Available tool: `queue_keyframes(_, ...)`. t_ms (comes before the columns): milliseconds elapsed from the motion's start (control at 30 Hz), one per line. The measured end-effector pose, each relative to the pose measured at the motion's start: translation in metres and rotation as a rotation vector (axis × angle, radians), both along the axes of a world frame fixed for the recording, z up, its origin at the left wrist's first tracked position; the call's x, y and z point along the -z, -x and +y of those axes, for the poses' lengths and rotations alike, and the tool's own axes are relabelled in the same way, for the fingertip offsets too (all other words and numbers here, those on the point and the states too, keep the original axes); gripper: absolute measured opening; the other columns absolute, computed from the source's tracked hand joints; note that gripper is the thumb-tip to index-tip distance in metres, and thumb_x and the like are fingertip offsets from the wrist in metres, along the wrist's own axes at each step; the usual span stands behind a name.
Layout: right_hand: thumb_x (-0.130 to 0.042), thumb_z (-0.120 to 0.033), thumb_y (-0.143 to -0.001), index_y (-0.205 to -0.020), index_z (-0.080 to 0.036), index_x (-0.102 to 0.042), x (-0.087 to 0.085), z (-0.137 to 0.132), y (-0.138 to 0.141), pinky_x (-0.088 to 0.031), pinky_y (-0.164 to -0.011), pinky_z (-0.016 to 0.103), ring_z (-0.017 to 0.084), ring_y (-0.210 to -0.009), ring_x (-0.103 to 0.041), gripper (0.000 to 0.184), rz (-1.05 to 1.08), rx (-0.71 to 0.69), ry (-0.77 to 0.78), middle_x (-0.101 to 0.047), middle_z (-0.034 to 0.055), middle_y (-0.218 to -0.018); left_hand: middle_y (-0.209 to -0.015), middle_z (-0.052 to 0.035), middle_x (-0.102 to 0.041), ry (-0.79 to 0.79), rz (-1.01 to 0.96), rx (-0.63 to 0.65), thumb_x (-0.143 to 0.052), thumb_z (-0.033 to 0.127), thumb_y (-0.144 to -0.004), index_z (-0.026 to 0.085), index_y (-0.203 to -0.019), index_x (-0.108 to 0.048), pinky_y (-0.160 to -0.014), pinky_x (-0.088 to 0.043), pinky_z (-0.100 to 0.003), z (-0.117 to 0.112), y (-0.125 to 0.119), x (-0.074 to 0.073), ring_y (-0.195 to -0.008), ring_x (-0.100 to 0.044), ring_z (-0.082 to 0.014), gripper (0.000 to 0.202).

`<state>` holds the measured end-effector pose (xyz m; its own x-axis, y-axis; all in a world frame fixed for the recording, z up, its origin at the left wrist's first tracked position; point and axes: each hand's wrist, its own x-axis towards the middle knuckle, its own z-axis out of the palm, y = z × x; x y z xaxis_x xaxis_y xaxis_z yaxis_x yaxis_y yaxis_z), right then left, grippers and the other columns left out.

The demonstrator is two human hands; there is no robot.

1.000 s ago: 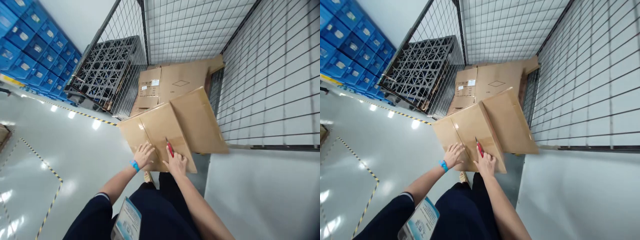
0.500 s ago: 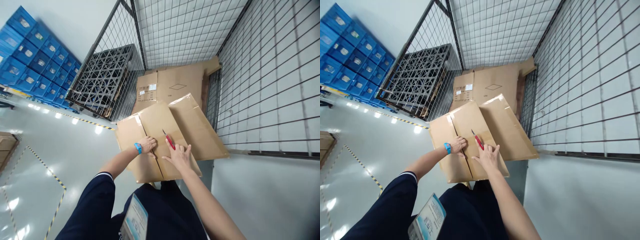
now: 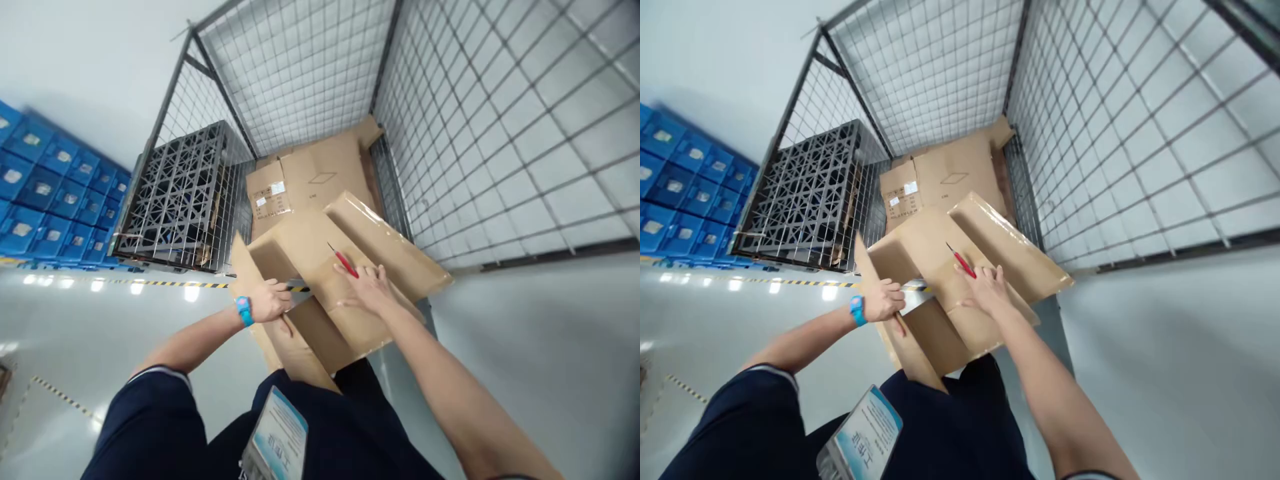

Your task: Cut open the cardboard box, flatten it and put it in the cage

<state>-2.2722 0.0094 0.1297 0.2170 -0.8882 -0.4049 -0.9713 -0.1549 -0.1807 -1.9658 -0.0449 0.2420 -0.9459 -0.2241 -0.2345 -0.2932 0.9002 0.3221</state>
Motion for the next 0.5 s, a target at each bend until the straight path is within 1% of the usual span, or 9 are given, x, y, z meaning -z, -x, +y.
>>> queue_keyframes(67, -0.074, -0.067, -0.074, -0.160, -0.034, -0.025, 0.000, -0.005, 0.002, -0.021, -0.113, 0.068, 0.037, -0.124, -0.043, 0.104, -0.022, 0.028, -0.009, -0.050, 0.0163, -0.130, -0.069, -0.0048, -0.057, 0.045, 0.030, -0.009, -0.051, 0.071, -0.090, 0.021, -0.072, -0.059, -0.065, -0.026, -0.036, 0.003, -0.037, -0.026, -0.071, -0.045, -0.0203, 0.054)
queue_keyframes(133, -0.076, -0.068, -0.072, -0.160, -0.034, -0.025, -0.001, -0.008, 0.001, -0.021, -0.113, 0.069, 0.039, -0.128, -0.040, 0.107, -0.066, 0.053, -0.018, -0.048, 0.0175, -0.133, -0.071, -0.0056, -0.058, 0.034, 0.009, -0.041, -0.049, 0.073, -0.091, 0.021, -0.074, -0.060, -0.064, -0.027, -0.036, 0.007, -0.073, -0.049, -0.071, -0.046, -0.0205, 0.056)
queue_keyframes(200, -0.077, -0.068, -0.071, -0.160, -0.035, -0.025, -0.003, -0.008, -0.002, -0.020, -0.113, 0.069, 0.040, -0.130, -0.038, 0.109, -0.088, 0.091, -0.039, -0.046, 0.0176, -0.136, -0.073, -0.0064, -0.059, -0.055, -0.064, -0.111, -0.051, 0.079, -0.084, 0.020, -0.073, -0.059, -0.063, -0.030, -0.035, 0.011, -0.099, -0.069, -0.069, -0.050, -0.0203, 0.061)
queue_keyframes(267, -0.079, -0.068, -0.068, -0.160, -0.036, -0.024, -0.005, -0.006, -0.007, -0.019, -0.114, 0.068, 0.041, -0.132, -0.037, 0.112, -0.083, 0.132, -0.048, -0.044, 0.0176, -0.139, -0.074, -0.0063, -0.062, -0.231, -0.140, -0.258, -0.057, 0.085, -0.075, 0.019, -0.072, -0.061, -0.064, -0.035, -0.034, 0.014, -0.106, -0.084, -0.067, -0.053, -0.0198, 0.066)
queue_keyframes(333, -0.080, -0.070, -0.066, -0.161, -0.035, -0.023, -0.007, -0.003, -0.010, -0.020, -0.115, 0.068, 0.041, -0.134, -0.036, 0.116, -0.070, 0.154, -0.042, -0.043, 0.0179, -0.141, -0.088, -0.0084, -0.069, -0.462, -0.129, -0.509, -0.061, 0.084, -0.073, 0.020, -0.084, -0.068, -0.071, -0.044, -0.033, 0.014, -0.090, -0.091, -0.077, -0.062, -0.0224, 0.065)
queue_keyframes(367, -0.079, -0.070, -0.066, -0.161, -0.035, -0.021, -0.007, -0.002, -0.011, -0.020, -0.115, 0.068, 0.042, -0.134, -0.035, 0.117, -0.072, 0.153, -0.036, -0.043, 0.0182, -0.142, -0.100, -0.0100, -0.071, -0.594, -0.075, -0.681, -0.061, 0.081, -0.076, 0.021, -0.095, -0.070, -0.078, -0.047, -0.035, 0.012, -0.075, -0.090, -0.088, -0.066, -0.0250, 0.064)
queue_keyframes(400, -0.079, -0.071, -0.067, -0.161, -0.035, -0.020, -0.007, -0.001, -0.012, -0.021, -0.114, 0.068, 0.042, -0.135, -0.035, 0.117, -0.074, 0.148, -0.035, -0.042, 0.0184, -0.143, -0.115, -0.0116, -0.071, -0.729, -0.001, -0.875, -0.060, 0.078, -0.079, 0.023, -0.108, -0.070, -0.086, -0.049, -0.037, 0.011, -0.054, -0.084, -0.103, -0.066, -0.0282, 0.063)
queue_keyframes(433, -0.079, -0.071, -0.067, -0.161, -0.036, -0.019, -0.007, 0.000, -0.012, -0.022, -0.114, 0.067, 0.042, -0.135, -0.035, 0.117, -0.075, 0.141, -0.037, -0.042, 0.0186, -0.143, -0.127, -0.0130, -0.068, -0.870, 0.093, -1.092, -0.060, 0.076, -0.081, 0.023, -0.118, -0.068, -0.094, -0.050, -0.040, 0.009, -0.031, -0.075, -0.116, -0.063, -0.0310, 0.065)
queue_keyframes(500, -0.078, -0.072, -0.068, -0.161, -0.035, -0.018, -0.005, -0.001, -0.014, -0.022, -0.113, 0.067, 0.042, -0.135, -0.035, 0.117, -0.072, 0.131, -0.039, -0.043, 0.0191, -0.143, -0.135, -0.0178, -0.064, -1.129, 0.212, -1.539, -0.055, 0.075, -0.085, 0.019, -0.124, -0.065, -0.100, -0.049, -0.048, 0.004, 0.018, -0.046, -0.128, -0.058, -0.0361, 0.069)
